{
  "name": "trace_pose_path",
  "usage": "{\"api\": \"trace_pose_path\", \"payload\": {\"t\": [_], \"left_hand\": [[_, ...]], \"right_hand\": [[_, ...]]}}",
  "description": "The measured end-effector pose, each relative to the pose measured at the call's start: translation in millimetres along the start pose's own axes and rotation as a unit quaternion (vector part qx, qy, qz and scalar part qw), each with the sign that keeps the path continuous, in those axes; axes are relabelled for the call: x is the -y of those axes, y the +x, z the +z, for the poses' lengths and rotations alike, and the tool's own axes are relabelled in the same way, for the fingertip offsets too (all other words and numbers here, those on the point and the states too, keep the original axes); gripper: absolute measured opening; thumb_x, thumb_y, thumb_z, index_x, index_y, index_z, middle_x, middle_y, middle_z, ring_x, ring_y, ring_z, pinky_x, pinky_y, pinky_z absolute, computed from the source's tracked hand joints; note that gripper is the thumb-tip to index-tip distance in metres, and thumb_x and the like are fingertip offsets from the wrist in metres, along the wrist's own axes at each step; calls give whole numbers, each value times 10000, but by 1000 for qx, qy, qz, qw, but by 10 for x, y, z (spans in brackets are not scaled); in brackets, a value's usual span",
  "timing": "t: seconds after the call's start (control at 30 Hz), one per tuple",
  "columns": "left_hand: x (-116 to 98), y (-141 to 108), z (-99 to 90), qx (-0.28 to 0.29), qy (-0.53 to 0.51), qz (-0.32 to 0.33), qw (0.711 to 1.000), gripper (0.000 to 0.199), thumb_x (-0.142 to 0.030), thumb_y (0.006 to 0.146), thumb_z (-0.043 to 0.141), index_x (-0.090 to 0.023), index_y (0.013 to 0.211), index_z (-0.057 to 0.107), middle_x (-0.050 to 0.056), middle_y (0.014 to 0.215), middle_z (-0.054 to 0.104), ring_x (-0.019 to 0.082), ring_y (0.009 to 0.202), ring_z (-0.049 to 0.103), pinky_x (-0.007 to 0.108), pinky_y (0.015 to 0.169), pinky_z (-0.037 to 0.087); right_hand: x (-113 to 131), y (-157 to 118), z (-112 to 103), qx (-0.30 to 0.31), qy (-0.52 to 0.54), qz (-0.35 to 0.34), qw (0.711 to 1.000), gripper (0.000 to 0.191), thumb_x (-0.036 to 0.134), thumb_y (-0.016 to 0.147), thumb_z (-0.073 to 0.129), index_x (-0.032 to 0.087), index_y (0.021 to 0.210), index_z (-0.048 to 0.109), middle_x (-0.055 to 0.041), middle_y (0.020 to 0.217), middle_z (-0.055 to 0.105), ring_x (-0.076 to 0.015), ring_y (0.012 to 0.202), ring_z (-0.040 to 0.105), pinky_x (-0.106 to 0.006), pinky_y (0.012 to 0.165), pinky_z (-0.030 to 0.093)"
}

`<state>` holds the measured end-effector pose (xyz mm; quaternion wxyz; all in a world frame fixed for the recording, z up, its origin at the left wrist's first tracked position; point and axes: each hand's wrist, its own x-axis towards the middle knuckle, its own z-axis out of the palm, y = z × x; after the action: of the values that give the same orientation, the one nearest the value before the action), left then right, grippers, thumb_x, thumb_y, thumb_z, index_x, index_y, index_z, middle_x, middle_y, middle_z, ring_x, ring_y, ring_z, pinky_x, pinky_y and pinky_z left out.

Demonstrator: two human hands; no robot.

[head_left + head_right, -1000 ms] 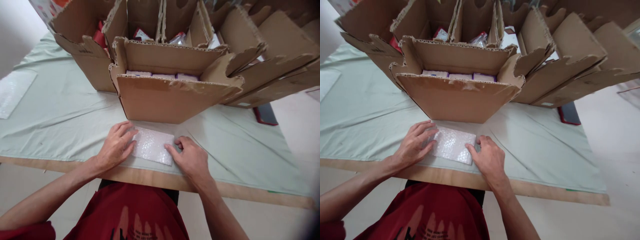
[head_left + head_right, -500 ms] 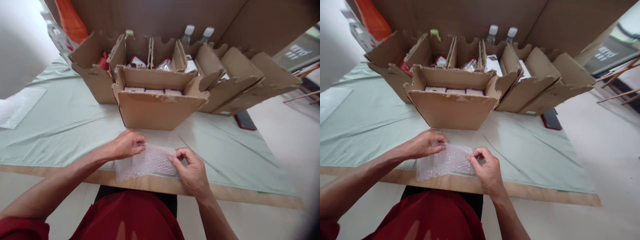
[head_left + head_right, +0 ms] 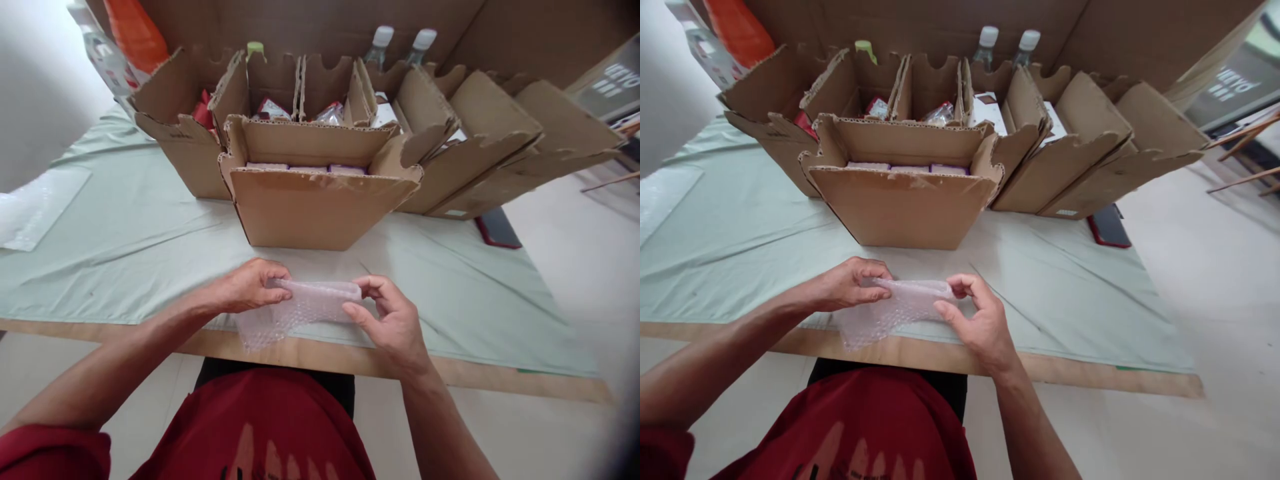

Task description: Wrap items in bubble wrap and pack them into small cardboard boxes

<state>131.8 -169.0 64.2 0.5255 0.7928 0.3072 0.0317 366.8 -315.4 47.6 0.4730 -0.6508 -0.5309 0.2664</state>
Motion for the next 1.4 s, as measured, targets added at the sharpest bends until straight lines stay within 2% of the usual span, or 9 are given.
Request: {"api": "trace_pose_path", "payload": {"t": [0.07,0.17,0.33,0.5,0.67,0.77,0.97,1.1,1.4], "left_hand": [[-4,-1,30,-15,20,8,1000,157,-361,819,614,-207,830,643,1,801,665,165,735,596,289,678,449],[-27,-14,36,-25,48,9,998,151,-332,786,638,-211,876,625,4,864,674,179,778,606,301,706,456],[-21,-72,-22,29,-41,-24,998,453,-528,814,704,-202,1126,660,54,1041,724,228,906,665,329,782,497],[71,-68,27,-1,-60,-54,997,385,-547,871,607,-186,959,708,33,865,695,196,782,636,308,700,473],[90,-91,144,-94,-54,-18,994,304,-369,809,695,-216,1063,628,20,989,704,191,869,648,317,776,498],[121,-154,175,-140,-58,-1,988,213,-390,844,687,-206,903,597,29,955,692,184,842,638,306,741,489],[154,-206,211,-108,-61,25,992,330,-453,939,602,-184,764,678,38,907,683,166,820,629,275,697,452],[151,-162,239,-98,-63,-12,993,336,-410,881,638,-174,641,630,-10,708,558,112,617,508,252,573,363],[170,-115,273,-134,-41,-11,990,277,-377,819,668,-190,633,583,-9,709,560,123,639,504,264,598,363]], "right_hand": [[15,48,4,17,13,17,1000,300,409,826,758,239,1063,691,-35,973,714,-203,884,646,-356,832,529],[33,138,48,21,11,35,999,144,373,878,697,235,919,711,-8,850,702,-179,799,623,-318,750,499],[4,272,137,30,16,14,999,80,300,845,669,225,840,698,13,782,683,-162,754,609,-307,743,475],[-18,335,178,68,50,30,996,102,294,824,675,222,889,706,5,826,696,-167,779,620,-311,753,476],[-48,357,190,49,90,52,993,193,368,850,702,219,972,705,-8,886,701,-159,786,610,-294,721,468],[-59,354,198,41,109,70,991,189,381,852,709,213,940,701,-3,842,688,-146,739,592,-278,681,462],[-18,306,261,24,143,90,985,221,409,877,683,217,986,688,-2,824,678,-132,673,578,-262,630,471],[-9,286,257,34,149,97,983,268,448,890,670,222,1034,692,-11,827,679,-135,662,580,-262,610,472],[-67,303,200,19,94,76,993,205,403,876,684,205,916,719,-3,788,694,-142,680,602,-272,651,487]]}}
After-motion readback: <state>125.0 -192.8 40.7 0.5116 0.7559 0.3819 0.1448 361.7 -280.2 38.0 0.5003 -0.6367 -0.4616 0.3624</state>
